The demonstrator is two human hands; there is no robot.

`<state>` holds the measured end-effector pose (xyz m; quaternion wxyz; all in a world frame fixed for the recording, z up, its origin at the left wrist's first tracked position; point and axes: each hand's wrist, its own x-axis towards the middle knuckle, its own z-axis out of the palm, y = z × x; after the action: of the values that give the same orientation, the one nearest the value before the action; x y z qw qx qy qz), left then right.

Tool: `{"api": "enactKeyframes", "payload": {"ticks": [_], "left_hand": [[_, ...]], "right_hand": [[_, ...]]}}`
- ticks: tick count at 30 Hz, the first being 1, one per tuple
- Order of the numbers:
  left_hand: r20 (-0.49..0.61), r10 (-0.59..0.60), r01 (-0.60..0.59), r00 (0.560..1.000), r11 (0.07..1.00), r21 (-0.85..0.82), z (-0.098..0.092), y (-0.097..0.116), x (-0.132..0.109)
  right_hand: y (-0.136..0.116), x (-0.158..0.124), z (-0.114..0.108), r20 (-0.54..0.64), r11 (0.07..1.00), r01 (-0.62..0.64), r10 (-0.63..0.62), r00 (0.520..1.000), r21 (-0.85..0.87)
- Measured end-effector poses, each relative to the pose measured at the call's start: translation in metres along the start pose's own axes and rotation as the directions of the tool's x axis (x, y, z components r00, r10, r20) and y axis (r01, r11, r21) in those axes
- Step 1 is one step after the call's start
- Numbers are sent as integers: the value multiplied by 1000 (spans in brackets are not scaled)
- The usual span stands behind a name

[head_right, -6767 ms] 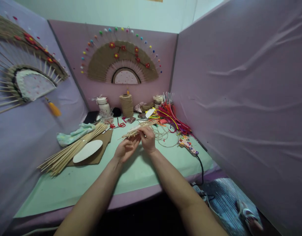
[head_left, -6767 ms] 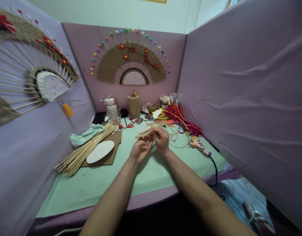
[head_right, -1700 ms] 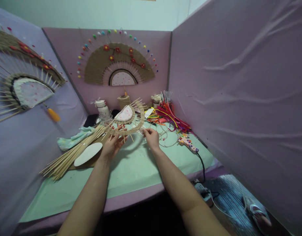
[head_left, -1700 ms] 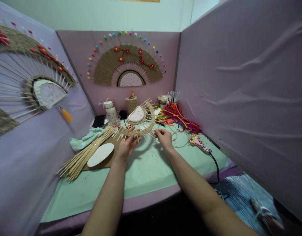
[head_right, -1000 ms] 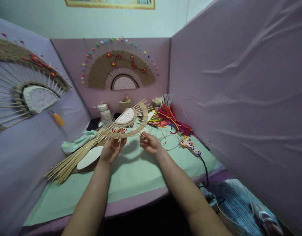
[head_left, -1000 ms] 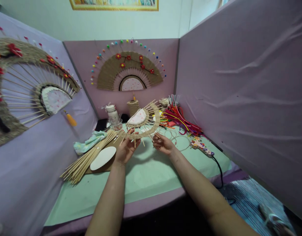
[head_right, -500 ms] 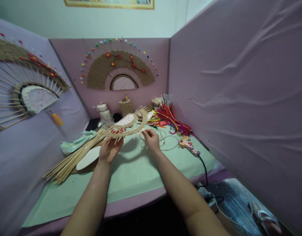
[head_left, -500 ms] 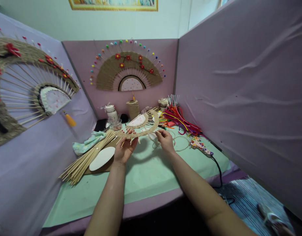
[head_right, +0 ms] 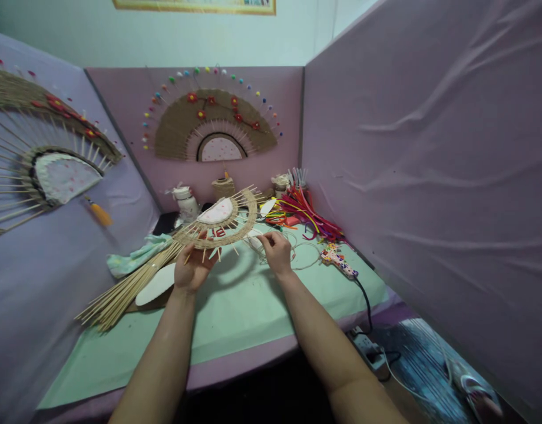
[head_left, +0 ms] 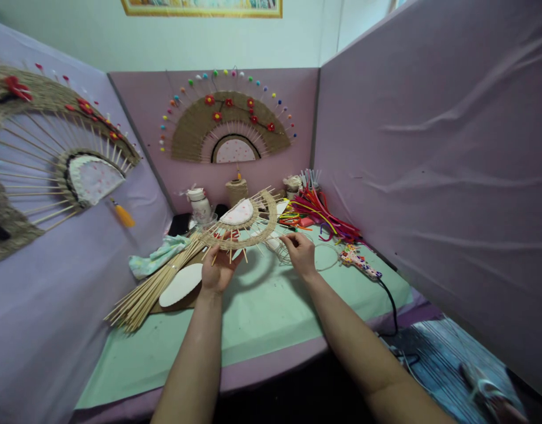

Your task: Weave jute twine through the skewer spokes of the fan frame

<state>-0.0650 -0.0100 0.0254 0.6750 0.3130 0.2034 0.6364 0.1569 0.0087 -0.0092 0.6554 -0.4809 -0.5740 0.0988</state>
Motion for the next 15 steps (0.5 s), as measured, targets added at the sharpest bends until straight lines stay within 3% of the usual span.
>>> {"api": "enactKeyframes", "payload": {"ticks": [10,15], "left_hand": [[0,23,-23,1000,997,69,2,3,-2],[-2,15,-15,1000,998,69,2,7,-4]], "right_hand": [[2,0,-1,1,996,68,-68,998,-62],[3,2,1,73,999,-22,19,997,36]]}}
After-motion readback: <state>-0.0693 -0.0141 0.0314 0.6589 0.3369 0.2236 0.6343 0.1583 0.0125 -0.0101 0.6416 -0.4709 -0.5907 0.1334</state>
